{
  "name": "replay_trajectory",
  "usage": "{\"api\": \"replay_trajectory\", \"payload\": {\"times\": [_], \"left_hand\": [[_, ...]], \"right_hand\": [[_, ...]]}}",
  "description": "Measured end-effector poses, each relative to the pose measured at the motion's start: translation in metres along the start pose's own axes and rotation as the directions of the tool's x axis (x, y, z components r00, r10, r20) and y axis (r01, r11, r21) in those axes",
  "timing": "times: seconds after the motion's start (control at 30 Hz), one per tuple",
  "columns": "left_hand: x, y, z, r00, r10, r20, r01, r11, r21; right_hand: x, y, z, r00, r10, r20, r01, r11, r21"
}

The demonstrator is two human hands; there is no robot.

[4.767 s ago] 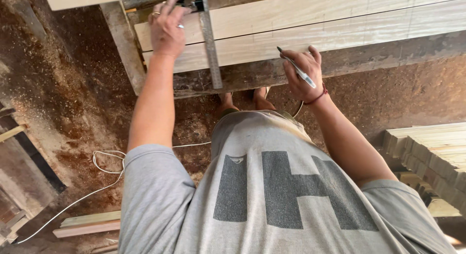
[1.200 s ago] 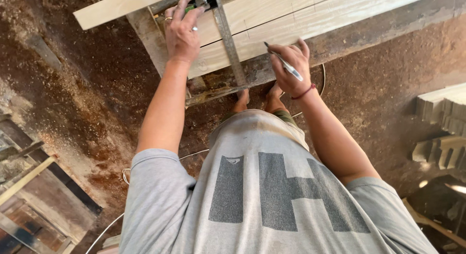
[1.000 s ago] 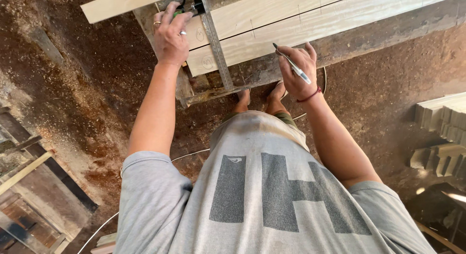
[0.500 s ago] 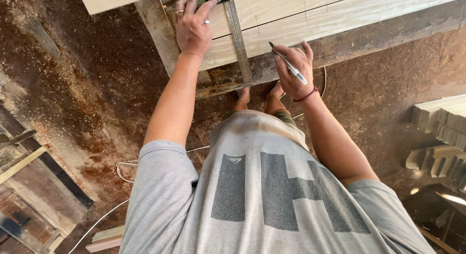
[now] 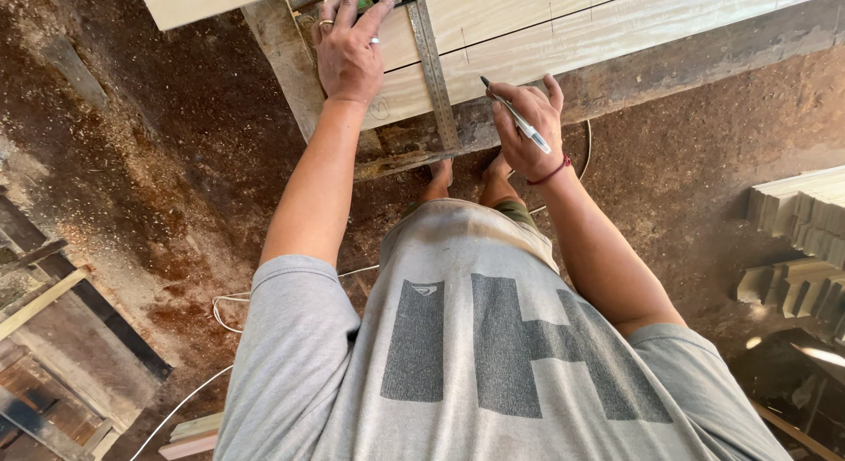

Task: The person measures and marks wooden boards laid on a workbench. They use a tape measure, a steel ruler and a try square to position marks, then draw lines and cross marks on the boards with a marker, working along several boards one after another.

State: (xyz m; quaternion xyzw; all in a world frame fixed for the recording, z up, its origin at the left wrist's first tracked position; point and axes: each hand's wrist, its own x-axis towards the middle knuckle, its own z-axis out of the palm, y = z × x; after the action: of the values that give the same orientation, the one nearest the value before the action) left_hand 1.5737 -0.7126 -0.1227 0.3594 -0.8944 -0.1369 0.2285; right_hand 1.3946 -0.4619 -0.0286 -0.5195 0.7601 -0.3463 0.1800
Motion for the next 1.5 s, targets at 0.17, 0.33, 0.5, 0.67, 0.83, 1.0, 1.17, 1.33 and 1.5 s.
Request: {"api": "replay_trajectory", "payload": {"times": [0.17,0.33,0.5,0.67,0.83,1.0,1.17,1.33,1.5], "left_hand": [[0.000,0.002,-0.001,1.000,-0.001,-0.003,0.001,1.000,-0.001],[0.002,0.007,-0.007,0.999,-0.030,0.032,0.030,0.999,-0.009],[0.003,0.008,0.000,1.000,-0.012,0.009,0.012,1.000,0.009],[0.002,0.005,0.006,1.000,-0.018,0.009,0.018,1.000,0.017],[0.003,0.002,0.005,0.999,0.003,-0.037,-0.002,1.000,0.022],[0.007,0.008,-0.002,1.000,-0.024,0.015,0.023,1.000,0.012],[0.015,0.022,-0.019,0.997,-0.046,0.064,0.045,0.999,0.007],[0.018,0.024,-0.029,0.997,-0.030,0.064,0.033,0.998,-0.045],[0.021,0.023,-0.030,0.996,0.009,0.093,-0.004,0.998,-0.055]], "right_hand": [[0.008,-0.006,0.005,0.999,-0.035,-0.009,0.035,0.999,0.015],[0.050,-0.007,0.023,0.996,-0.094,0.013,0.094,0.996,0.009],[0.093,0.004,0.048,0.989,-0.141,-0.038,0.139,0.989,-0.053],[0.091,0.011,0.055,0.994,-0.094,0.056,0.098,0.992,-0.077],[0.013,-0.007,0.030,0.987,-0.118,0.105,0.127,0.988,-0.089],[-0.001,-0.015,0.014,0.982,-0.104,0.159,0.118,0.990,-0.081],[0.103,-0.011,0.029,0.895,0.207,0.395,-0.091,0.952,-0.293],[0.182,-0.006,0.041,0.998,-0.048,0.045,0.056,0.979,-0.197],[0.151,0.004,0.034,0.986,-0.162,0.034,0.164,0.945,-0.282]]}}
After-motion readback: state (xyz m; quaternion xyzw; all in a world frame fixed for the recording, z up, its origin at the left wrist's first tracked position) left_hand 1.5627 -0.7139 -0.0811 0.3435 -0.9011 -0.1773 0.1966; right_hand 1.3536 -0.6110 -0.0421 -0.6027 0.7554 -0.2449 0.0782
